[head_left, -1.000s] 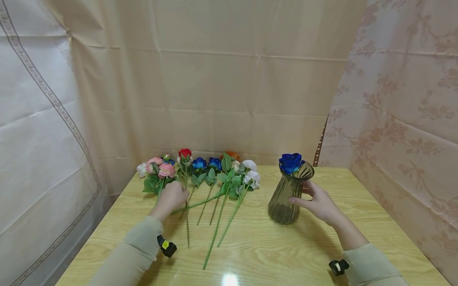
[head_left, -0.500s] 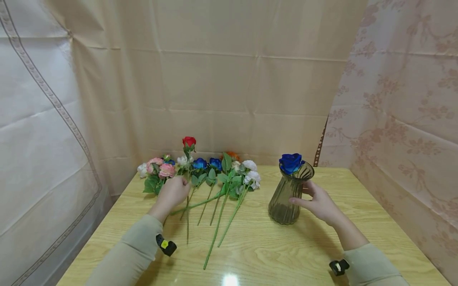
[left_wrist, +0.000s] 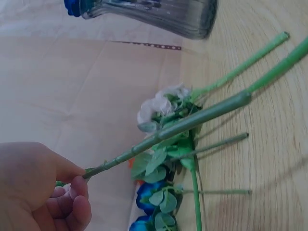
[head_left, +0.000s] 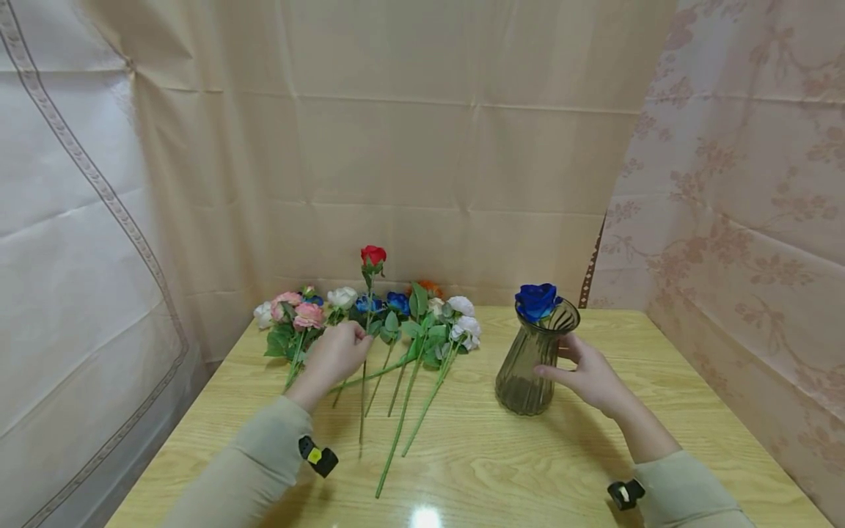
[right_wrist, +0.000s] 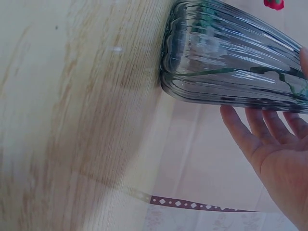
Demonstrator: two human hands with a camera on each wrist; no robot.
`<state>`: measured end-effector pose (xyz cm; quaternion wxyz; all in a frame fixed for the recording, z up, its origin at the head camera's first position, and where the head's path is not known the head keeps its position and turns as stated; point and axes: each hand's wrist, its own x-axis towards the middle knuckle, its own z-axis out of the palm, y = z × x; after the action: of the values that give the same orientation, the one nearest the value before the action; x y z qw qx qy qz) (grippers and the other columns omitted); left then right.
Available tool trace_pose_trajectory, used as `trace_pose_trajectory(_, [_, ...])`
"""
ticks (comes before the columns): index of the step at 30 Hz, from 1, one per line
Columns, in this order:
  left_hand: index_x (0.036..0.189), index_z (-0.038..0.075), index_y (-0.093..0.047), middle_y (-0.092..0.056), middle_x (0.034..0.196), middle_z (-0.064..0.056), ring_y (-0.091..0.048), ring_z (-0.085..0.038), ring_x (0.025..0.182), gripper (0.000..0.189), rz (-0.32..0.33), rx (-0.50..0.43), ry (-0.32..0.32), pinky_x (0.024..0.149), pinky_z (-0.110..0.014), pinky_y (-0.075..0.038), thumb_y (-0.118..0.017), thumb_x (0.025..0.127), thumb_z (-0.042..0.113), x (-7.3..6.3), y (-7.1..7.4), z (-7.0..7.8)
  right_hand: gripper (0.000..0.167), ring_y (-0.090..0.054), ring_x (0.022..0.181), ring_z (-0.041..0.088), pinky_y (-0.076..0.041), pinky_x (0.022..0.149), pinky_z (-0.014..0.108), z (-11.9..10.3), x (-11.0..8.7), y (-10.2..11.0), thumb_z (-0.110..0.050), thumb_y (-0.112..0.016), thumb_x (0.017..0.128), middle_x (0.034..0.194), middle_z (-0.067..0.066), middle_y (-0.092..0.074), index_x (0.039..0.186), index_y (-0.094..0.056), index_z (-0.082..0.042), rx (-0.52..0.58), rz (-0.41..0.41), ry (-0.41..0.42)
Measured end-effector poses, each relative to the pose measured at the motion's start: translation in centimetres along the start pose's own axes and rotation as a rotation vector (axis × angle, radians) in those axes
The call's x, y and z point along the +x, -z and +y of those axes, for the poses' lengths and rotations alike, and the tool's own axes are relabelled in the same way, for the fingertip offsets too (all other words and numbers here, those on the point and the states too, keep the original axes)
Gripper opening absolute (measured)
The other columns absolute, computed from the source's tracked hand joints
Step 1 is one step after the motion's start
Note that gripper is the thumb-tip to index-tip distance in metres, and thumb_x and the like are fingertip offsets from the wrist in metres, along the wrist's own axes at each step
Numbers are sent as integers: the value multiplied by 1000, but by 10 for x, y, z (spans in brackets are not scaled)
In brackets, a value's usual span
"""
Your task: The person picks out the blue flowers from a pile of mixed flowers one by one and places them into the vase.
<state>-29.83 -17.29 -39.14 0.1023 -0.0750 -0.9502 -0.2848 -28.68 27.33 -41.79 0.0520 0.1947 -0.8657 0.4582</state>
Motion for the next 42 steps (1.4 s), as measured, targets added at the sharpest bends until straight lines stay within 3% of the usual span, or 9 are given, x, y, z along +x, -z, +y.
trace_pose_trajectory(7, [94, 9, -66, -52, 59, 0, -44, -13, 47, 21, -32, -11, -37, 47, -29, -37, -59, 103, 26, 0, -9, 11, 88, -48, 131, 47, -49, 94, 63, 3, 1, 0, -33, -79, 92, 150, 19, -47, 162, -27, -17, 1, 1, 2])
trace_pose_trajectory(14, [87, 12, -64, -50, 58, 2, -43, -12, 50, 23, -59, 37, -72, 50, -30, -37, -61, 103, 27, 0, -26, 22, 88, -50, 131, 45, -49, 94, 62, 0, 1, 0, -33, -80, 91, 148, 18, -50, 161, -29, -16, -13, 2, -2])
trace_pose_trajectory(19, [94, 11, -66, -55, 62, 3, -48, -12, 51, 18, -93, 39, -85, 49, -30, -40, -61, 103, 25, 1, -39, 29, 87, -50, 130, 45, -49, 94, 62, -1, 0, 0, -32, -80, 91, 147, 19, -50, 160, -30, -15, -12, 7, 1])
trace_pose_trajectory(27, [80, 14, -58, -48, 58, 4, -41, -10, 48, 24, -119, 78, -128, 47, -28, -33, -64, 102, 22, 3, -55, 37, 88, -49, 131, 46, -49, 94, 63, -1, 1, 1, -33, -80, 91, 148, 19, -50, 161, -29, -16, -18, 5, 1])
trace_pose_trajectory(33, [77, 17, -60, -49, 55, 6, -43, -9, 46, 25, -117, 137, -154, 45, -28, -35, -66, 101, 24, 7, -68, 38, 88, -49, 131, 46, -50, 93, 62, -2, 1, 1, -30, -80, 91, 149, 19, -49, 161, -28, -17, -5, 5, 4])
trace_pose_trajectory(42, [60, 18, -44, -31, 47, 7, -28, -10, 40, 47, -178, 119, -104, 41, -27, -24, -65, 102, 25, 14, -84, 39, 88, -49, 132, 45, -49, 94, 63, 0, 2, 0, -33, -80, 91, 149, 19, -48, 161, -29, -17, -9, 2, -4])
